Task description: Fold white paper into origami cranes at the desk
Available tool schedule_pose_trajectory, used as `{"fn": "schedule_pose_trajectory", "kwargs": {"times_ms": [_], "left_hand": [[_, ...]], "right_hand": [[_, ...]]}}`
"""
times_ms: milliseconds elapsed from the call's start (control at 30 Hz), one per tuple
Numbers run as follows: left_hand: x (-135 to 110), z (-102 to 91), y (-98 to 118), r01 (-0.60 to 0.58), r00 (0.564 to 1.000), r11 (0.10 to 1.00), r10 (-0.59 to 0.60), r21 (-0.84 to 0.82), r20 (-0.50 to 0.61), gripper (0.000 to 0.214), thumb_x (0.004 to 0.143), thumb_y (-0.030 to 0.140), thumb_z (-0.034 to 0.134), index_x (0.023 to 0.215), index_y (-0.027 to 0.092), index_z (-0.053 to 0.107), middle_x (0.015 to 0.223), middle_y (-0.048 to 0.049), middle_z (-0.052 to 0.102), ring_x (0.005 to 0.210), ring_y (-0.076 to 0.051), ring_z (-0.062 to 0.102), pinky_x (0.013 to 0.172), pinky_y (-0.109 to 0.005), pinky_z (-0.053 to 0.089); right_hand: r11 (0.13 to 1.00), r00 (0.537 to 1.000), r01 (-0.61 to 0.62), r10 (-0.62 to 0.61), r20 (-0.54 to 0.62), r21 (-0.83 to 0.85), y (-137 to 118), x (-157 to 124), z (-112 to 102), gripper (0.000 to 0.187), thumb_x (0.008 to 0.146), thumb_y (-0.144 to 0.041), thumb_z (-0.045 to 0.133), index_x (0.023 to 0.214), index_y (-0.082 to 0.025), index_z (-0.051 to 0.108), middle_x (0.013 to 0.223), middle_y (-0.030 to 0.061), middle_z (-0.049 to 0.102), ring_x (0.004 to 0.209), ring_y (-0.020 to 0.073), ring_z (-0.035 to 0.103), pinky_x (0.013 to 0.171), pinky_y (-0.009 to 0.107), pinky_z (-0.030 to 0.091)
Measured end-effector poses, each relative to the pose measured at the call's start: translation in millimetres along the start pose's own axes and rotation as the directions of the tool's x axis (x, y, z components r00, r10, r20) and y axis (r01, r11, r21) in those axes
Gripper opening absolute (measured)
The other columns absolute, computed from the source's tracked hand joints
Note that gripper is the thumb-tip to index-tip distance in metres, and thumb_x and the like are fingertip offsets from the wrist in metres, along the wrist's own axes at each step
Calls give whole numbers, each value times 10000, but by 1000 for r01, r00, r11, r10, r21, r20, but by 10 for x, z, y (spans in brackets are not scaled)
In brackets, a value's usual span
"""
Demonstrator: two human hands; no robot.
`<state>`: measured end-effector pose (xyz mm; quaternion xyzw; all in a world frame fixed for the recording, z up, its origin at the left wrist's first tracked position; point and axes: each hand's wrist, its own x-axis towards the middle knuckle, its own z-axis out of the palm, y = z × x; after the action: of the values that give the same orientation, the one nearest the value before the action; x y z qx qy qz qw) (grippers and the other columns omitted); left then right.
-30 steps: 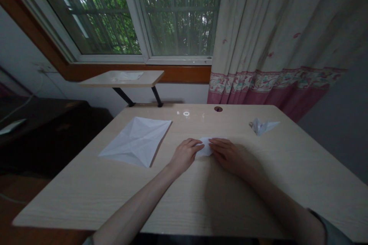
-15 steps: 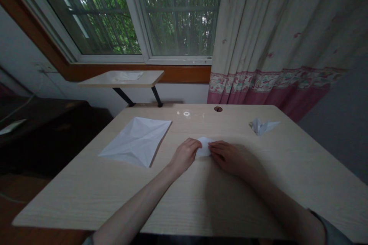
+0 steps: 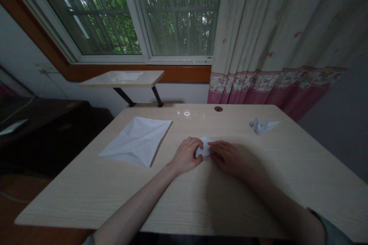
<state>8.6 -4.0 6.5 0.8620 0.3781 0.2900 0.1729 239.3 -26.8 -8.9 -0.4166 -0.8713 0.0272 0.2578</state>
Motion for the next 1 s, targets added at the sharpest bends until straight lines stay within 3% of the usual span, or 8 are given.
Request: {"fn": "schedule_pose_trajectory", "kwargs": {"times_ms": [233, 433, 733, 1000], "left_hand": [[-2, -9, 2, 4, 1000, 1000, -4, 7, 1, 200, 770, 101, 615, 933, 217, 614, 1070, -39, 687, 1039, -242, 594, 946, -401, 461], [10, 13, -11, -7, 1000, 1000, 6, -22, -22, 93, 847, 116, 610, 878, 202, 631, 1068, -48, 688, 1023, -225, 601, 921, -380, 465], [6, -2, 0, -11, 1000, 993, 9, -114, -23, 110, 840, 95, 645, 816, 202, 643, 1082, -41, 699, 1020, -219, 620, 936, -378, 478], [14, 17, -4, -13, 1000, 994, 10, -105, -26, 97, 890, 137, 614, 821, 203, 634, 1047, -47, 706, 1008, -219, 622, 930, -377, 487]], "right_hand": [[1000, 999, 25, -25, -38, 1, -15, 11, 6, 255, 913, -121, 526, 1055, -210, 717, 1144, 88, 734, 1085, 239, 664, 989, 438, 521], [997, 997, -57, 59, -39, 50, -10, 30, 6, 219, 946, -165, 499, 1045, -191, 692, 1039, 90, 733, 969, 221, 672, 915, 405, 543], [993, 996, -89, 91, -17, 82, -70, 51, -72, 131, 911, -157, 507, 934, -195, 631, 935, 78, 682, 868, 211, 634, 826, 362, 524], [991, 996, -82, 85, -19, 103, -9, 44, -1, 134, 951, -216, 475, 927, -214, 607, 947, 78, 669, 890, 219, 624, 829, 374, 520]]}}
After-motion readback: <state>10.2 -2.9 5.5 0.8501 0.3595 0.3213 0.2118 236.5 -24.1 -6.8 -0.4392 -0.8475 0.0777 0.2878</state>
